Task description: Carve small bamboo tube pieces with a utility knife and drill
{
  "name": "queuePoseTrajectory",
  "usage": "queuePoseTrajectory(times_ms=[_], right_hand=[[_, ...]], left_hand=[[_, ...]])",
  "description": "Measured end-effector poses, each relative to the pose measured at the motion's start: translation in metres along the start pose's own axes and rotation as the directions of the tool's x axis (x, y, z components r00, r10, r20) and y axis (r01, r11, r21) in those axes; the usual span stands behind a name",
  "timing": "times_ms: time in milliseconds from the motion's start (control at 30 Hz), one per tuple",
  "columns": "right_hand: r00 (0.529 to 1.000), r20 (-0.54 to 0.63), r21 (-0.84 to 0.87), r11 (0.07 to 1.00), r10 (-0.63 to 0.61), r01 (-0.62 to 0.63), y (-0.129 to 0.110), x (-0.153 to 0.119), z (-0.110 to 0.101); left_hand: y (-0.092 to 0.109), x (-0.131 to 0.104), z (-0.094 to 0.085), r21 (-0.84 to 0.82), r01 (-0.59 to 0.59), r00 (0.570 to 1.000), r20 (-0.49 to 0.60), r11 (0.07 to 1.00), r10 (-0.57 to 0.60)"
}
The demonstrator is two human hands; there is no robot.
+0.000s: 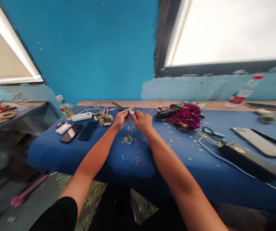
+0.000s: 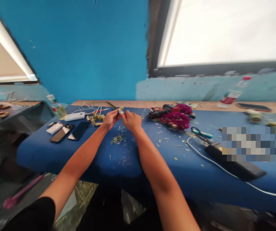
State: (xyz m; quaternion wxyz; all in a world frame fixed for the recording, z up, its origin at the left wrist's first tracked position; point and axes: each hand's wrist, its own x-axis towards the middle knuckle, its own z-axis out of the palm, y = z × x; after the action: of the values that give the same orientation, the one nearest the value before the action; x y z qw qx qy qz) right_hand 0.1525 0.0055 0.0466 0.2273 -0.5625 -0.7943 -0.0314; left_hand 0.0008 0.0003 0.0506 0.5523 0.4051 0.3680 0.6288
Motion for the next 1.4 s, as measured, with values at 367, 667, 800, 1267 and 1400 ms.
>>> queuePoseTrajectory(times_ms=[367,667,800,1267,1400], right_hand=[[0.998,0.046,0.03,0.999,-0.03,0.028,0.001,0.0,0.005],[0.904,-0.057,0.08,0.904,0.424,-0.419,0.067,0.013,-0.006],[0.952,-0.059,0.088,0.952,0.3,-0.294,0.058,0.004,-0.008],[0.993,-0.014,0.114,0.987,-0.116,0.117,0.03,0.0,0.006],[0.997,-0.064,0.088,0.995,-0.032,0.037,0.038,0.008,0.009]], left_hand=[[-0.011,0.006,-0.015,0.126,-0.068,0.995,-0.07,0.99,0.077],[-0.019,0.001,-0.019,0.204,-0.099,0.994,-0.018,0.974,0.105],[-0.016,0.003,-0.005,0.093,-0.029,0.997,-0.068,0.995,0.036],[-0.023,0.013,-0.003,0.225,-0.235,0.971,0.021,0.946,0.237],[-0.015,0.008,-0.005,0.401,-0.321,0.944,0.062,0.858,0.324]])
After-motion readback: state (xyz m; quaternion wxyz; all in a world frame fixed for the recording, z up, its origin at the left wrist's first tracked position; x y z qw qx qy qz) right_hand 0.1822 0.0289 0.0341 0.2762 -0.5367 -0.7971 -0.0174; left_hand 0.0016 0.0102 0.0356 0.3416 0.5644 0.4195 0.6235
